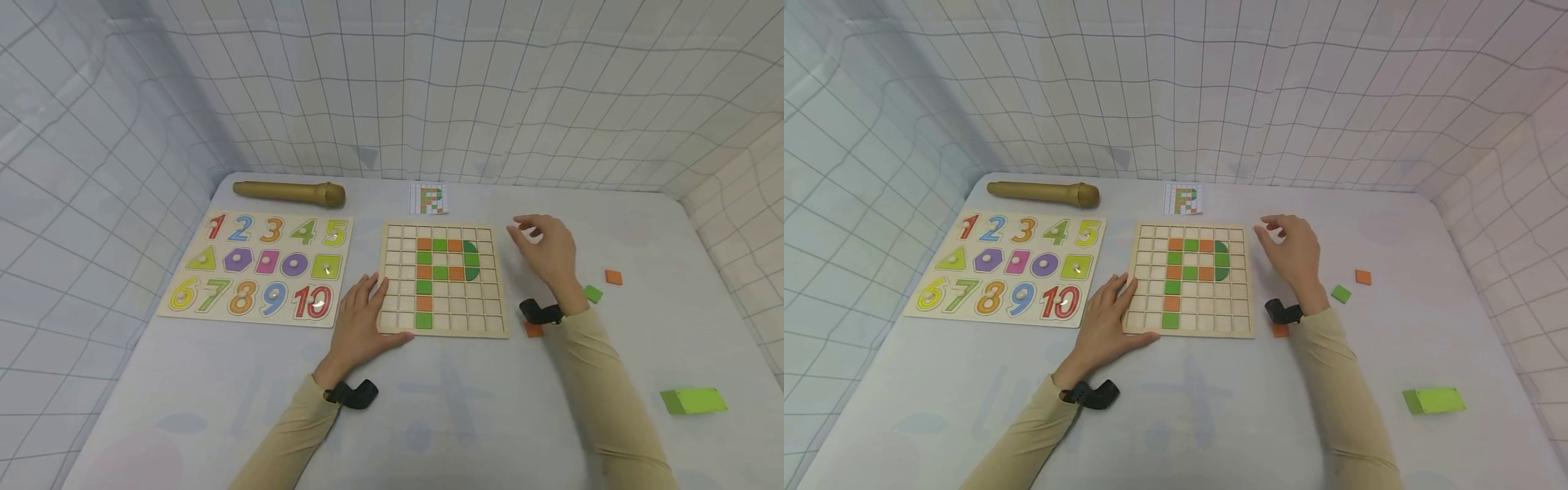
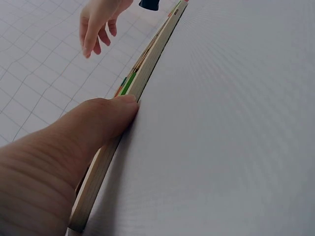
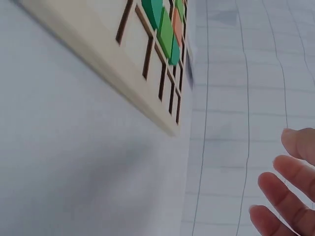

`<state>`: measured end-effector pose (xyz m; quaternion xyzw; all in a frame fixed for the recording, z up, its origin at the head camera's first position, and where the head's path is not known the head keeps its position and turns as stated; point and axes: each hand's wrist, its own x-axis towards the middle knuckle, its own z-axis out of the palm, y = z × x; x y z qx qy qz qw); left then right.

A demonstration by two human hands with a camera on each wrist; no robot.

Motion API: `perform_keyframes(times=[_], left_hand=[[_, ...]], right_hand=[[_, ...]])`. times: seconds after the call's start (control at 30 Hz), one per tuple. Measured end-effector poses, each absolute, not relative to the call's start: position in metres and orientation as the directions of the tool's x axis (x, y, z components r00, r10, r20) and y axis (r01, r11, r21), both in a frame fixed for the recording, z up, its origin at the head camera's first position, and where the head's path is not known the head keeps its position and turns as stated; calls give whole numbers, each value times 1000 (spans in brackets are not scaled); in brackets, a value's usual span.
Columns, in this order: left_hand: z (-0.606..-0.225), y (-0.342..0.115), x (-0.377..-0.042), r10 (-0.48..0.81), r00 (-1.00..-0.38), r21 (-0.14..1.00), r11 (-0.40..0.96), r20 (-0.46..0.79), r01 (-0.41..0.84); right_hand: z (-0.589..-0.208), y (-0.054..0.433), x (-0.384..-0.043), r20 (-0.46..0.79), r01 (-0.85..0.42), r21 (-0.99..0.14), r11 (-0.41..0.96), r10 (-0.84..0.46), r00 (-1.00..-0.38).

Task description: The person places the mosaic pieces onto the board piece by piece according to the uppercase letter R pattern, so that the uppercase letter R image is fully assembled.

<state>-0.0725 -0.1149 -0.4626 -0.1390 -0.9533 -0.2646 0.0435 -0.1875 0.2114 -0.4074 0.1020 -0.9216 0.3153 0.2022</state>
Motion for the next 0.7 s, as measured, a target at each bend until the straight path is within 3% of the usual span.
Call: perform_keyframes(times=[0.27,0.7], left_hand=[[-464,-115,-73,241,-959,492,823,148,283],[-463,-115,-73,239,-960,491,825,146,280]], right_hand=[[-406,253,-181,534,-181,-575,798,198,-822],[-402,298,-164,381,175,-644,745,510,-771]])
